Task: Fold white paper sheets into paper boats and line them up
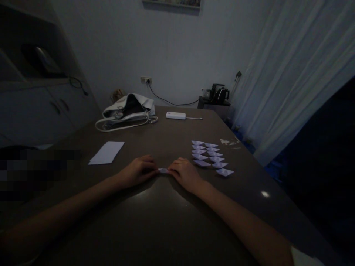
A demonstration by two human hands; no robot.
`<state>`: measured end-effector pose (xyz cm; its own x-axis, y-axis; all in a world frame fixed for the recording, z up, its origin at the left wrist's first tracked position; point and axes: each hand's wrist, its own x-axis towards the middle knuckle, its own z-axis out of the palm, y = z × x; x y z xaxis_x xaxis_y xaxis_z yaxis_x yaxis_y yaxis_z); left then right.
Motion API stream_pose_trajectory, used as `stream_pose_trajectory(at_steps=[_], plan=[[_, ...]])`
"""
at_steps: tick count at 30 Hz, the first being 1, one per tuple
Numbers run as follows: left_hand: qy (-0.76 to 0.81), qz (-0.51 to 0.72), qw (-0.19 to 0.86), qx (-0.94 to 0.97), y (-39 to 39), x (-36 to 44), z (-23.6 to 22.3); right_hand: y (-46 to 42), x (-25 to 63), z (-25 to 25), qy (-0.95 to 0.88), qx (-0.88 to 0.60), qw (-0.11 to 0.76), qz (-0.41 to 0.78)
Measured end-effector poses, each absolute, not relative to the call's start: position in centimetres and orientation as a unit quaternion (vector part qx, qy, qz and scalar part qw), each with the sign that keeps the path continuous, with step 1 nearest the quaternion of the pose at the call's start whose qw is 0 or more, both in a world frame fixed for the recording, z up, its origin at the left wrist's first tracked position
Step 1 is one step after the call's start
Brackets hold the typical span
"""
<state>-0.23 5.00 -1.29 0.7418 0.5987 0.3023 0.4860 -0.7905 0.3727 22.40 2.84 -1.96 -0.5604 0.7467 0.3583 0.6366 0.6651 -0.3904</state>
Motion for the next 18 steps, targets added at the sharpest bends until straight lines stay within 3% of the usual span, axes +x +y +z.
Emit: stream_pose_trajectory(at_steps=[8, 18], plan=[[0.422, 0.195, 0.282, 0.84, 5.12, 0.11, -1.04, 3.09, 21.86, -1.72, -0.79, -0.482, 0.297, 0.234], [0.443, 0.193, 0.264, 0.835, 5.01, 0.69, -0.66, 3.63, 21.91, -1.95, -0.773, -0.522, 0.274, 0.235]])
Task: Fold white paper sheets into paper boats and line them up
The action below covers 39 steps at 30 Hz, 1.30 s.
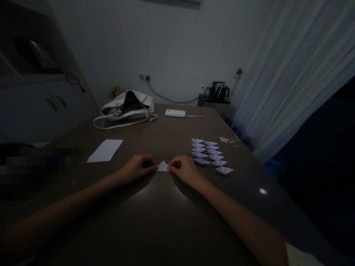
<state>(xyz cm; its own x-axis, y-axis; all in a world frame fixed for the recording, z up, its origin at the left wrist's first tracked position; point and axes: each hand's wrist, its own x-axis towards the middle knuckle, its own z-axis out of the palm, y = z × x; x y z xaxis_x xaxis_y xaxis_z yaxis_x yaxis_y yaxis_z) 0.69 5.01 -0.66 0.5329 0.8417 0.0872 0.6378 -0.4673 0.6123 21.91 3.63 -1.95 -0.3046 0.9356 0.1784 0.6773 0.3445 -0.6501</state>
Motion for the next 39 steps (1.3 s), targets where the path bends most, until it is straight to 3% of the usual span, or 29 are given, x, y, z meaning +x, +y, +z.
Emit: stream_pose_trajectory(at_steps=[6, 10, 16, 19, 32, 39], plan=[[0.406, 0.214, 0.252, 0.852, 5.2, 0.5, -1.2, 3.6, 21.7, -2.0, -0.8, -0.488, 0.289, 0.194], [0.315, 0.224, 0.184, 0.904, 5.2, 0.4, -1.3, 3.2, 21.9, -1.9, -0.852, -0.426, 0.268, 0.145], [0.225, 0.115, -0.03, 0.967, 3.8, 0.9, -0.5, 1.3, 20.9, -1.0, -0.921, -0.37, 0.101, -0.07], [0.227, 0.082, -0.1, 0.965, 3.3, 1.2, -0.1, 0.6, 20.3, -0.5, -0.918, -0.37, 0.059, -0.129], [0.208, 0.052, -0.06, 0.975, 4.4, -1.5, 0.9, 0.1, 21.2, 0.4, -0.904, -0.396, -0.014, -0.158], [0.285, 0.131, 0.061, 0.948, 4.2, -1.2, 0.4, 0.1, 21.5, -0.2, -0.89, -0.432, 0.041, -0.137]])
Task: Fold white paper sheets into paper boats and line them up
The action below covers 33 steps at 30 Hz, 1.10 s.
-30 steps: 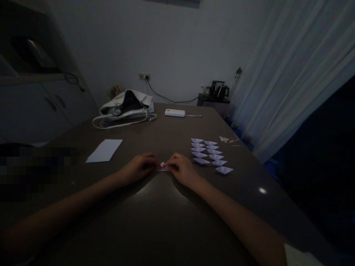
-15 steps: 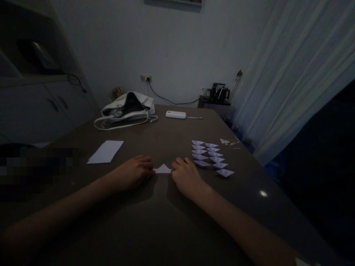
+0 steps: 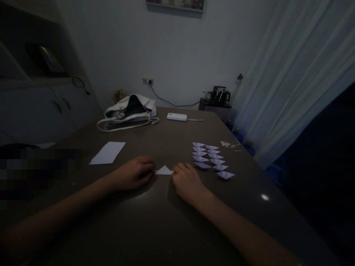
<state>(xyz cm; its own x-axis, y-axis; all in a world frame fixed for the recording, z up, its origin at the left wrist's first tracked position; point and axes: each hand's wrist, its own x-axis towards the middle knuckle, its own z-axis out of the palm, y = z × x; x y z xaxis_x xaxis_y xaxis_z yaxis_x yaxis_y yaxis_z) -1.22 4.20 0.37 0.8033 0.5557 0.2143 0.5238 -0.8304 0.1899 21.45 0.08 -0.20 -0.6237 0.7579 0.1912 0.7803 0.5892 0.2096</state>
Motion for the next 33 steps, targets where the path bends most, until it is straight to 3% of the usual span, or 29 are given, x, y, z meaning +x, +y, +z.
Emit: stream_pose_trajectory(at_steps=[5, 14, 17, 25, 33], plan=[[0.329, 0.198, 0.133, 0.914, 4.7, -0.6, -1.6, 0.6, 22.1, -0.2, -0.875, -0.466, 0.123, -0.051], [0.325, 0.197, 0.066, 0.923, 4.2, 0.3, -1.7, 2.1, 22.5, -1.8, -0.823, -0.474, 0.284, 0.131], [0.349, 0.231, 0.146, 0.896, 3.6, 0.6, -1.4, 2.5, 22.4, -2.0, -0.778, -0.477, 0.331, 0.24], [0.349, 0.279, 0.503, 0.74, 2.6, 1.5, -0.8, 2.5, 21.9, -1.9, -0.666, -0.426, 0.403, 0.461], [0.363, 0.28, 0.526, 0.717, 2.4, 1.8, -1.3, 1.7, 21.0, -1.7, -0.609, -0.426, 0.441, 0.503]])
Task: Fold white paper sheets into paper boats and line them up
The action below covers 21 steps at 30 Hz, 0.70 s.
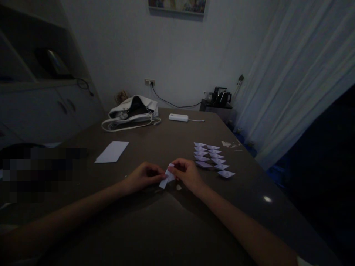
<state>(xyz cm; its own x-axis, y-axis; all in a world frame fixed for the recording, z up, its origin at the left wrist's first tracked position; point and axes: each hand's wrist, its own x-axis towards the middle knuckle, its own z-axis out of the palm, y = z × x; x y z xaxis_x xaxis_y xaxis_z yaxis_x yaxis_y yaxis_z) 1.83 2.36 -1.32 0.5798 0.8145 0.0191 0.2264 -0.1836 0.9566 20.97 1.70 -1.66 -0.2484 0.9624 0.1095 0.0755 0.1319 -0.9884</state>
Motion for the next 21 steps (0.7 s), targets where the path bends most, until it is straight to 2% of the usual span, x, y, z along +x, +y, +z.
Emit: stream_pose_trajectory(at_steps=[4, 6, 9, 15, 21], plan=[[0.388, 0.313, 0.545, 0.674, 2.5, 1.9, -1.4, 1.1, 20.9, -1.3, -0.65, -0.449, 0.489, 0.37], [0.38, 0.333, 0.565, 0.653, 2.5, 2.0, -1.3, 0.8, 20.9, -1.2, -0.701, -0.442, 0.476, 0.296], [0.348, 0.348, 0.588, 0.642, 2.4, 2.0, -1.1, 0.4, 20.9, -1.1, -0.745, -0.417, 0.46, 0.245], [0.318, 0.358, 0.617, 0.624, 2.5, 1.9, -1.5, 0.3, 20.8, -1.1, -0.737, -0.412, 0.459, 0.279], [0.311, 0.373, 0.572, 0.66, 2.2, 2.2, -1.6, 0.5, 20.6, -1.7, -0.708, -0.416, 0.448, 0.354]])
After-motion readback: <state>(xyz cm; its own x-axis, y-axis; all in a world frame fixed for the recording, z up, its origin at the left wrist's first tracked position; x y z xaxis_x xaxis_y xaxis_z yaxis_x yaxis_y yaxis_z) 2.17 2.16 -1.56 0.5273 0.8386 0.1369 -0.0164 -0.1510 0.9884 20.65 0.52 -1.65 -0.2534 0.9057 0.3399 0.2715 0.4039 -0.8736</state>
